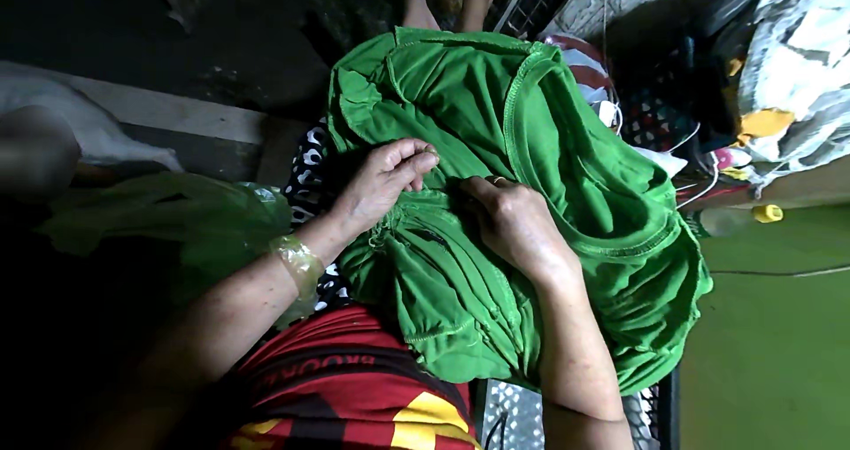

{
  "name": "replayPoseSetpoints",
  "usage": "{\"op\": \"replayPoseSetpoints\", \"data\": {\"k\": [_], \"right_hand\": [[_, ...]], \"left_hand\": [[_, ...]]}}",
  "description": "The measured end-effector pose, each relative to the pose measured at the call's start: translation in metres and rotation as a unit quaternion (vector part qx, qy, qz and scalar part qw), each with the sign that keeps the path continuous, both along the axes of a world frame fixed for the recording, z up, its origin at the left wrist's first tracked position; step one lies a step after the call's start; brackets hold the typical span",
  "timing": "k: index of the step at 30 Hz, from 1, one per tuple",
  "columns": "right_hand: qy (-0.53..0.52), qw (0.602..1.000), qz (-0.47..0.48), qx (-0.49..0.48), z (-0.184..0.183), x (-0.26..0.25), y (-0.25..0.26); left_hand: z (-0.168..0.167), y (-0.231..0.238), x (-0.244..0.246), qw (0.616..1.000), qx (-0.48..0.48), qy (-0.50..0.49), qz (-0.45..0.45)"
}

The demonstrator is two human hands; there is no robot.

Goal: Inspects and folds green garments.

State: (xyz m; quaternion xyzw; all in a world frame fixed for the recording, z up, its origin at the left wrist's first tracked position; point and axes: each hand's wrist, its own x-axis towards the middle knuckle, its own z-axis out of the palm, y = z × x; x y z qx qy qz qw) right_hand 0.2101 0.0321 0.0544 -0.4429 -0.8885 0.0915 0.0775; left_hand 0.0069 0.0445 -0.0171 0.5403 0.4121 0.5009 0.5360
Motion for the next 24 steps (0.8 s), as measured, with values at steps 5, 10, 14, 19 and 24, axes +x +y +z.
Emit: {"op": "replayPoseSetpoints", "data": {"k": [5,10,14,19,24], "right_hand": [[0.126,0.984,-0.046,-0.116,0.002,0.018,0.004],[0.179,0.969,-0.067,-0.155,0.003,0.027,0.003],[0.179,0.97,-0.065,-0.152,0.001,0.026,0.005],[0.178,0.971,-0.066,-0.145,-0.001,0.027,0.004],[0.115,0.989,-0.008,-0.09,0.0,0.023,0.003]], "left_hand": [[0.003,0.001,-0.008,0.993,-0.058,-0.103,0.014],[0.005,-0.007,-0.011,0.997,0.026,0.079,0.006],[-0.005,-0.011,0.001,0.97,0.142,0.193,0.025],[-0.004,-0.01,0.003,0.971,0.133,0.198,0.029],[0.0,-0.006,-0.008,0.988,0.035,0.145,-0.027]]}}
